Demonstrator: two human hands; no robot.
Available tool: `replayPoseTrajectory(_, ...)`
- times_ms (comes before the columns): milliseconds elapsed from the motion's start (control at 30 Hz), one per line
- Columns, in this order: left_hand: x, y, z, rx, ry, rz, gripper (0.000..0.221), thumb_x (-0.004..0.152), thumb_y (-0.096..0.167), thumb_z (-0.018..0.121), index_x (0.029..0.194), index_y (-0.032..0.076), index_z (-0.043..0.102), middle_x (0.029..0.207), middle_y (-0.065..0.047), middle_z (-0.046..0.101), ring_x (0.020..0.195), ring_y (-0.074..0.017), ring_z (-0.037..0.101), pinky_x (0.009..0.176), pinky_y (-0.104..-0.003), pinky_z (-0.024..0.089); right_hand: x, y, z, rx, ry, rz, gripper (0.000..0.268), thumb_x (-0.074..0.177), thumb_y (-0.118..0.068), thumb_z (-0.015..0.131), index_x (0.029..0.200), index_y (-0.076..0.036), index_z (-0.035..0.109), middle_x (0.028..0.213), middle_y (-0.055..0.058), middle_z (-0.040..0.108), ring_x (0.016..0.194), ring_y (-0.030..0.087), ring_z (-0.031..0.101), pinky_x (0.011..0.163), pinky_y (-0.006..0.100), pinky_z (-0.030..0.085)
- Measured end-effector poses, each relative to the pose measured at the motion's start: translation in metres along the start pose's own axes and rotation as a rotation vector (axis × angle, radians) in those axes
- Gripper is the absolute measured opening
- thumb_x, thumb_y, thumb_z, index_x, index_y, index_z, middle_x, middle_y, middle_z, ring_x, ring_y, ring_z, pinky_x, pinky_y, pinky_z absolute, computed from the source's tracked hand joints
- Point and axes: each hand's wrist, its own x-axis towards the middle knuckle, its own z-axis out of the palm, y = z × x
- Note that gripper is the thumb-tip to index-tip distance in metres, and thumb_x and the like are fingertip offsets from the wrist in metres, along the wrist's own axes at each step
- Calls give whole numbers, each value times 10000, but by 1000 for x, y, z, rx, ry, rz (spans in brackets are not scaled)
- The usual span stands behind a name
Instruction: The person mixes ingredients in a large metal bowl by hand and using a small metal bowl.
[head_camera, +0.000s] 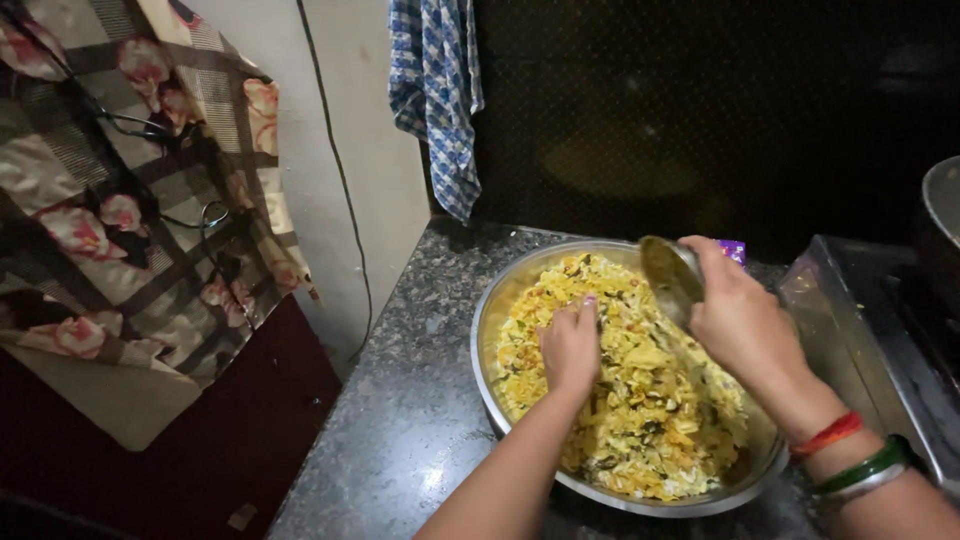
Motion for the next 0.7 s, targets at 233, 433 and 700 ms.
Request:
replayPoseTrajectory(233, 35, -50, 16, 36, 235, 137, 589, 957, 542, 479, 1403, 175, 596, 1652, -68, 310, 1558, -263, 169, 1253, -447, 43, 40, 112, 54, -62, -49, 246, 576, 954, -128, 583, 1501, -175, 410, 1325, 223, 645, 1138, 458, 663, 935, 554, 545)
replayPoseTrajectory(433, 58, -66, 14, 109, 222, 48, 722, 948, 606, 466, 1554, 225, 380, 1691, -49, 183, 1574, -250, 91, 1256, -441, 33, 55, 165, 97, -122, -3, 246, 600, 934, -169, 621, 1507, -203, 446, 1256, 257, 675, 1113, 470, 670, 923, 557, 547)
replayPoseTrajectory(700, 107, -81, 28, -15, 182, 81, 823, 921, 655, 470, 1578, 173, 355, 1662, -120, 289, 1537, -307, 247, 1237, -442, 170, 105, 178, 124, 87, -76, 223, 734, 855, -47, 612, 1549, -221, 449, 1214, 303, 676, 1128, 484, 645, 981, 545, 510)
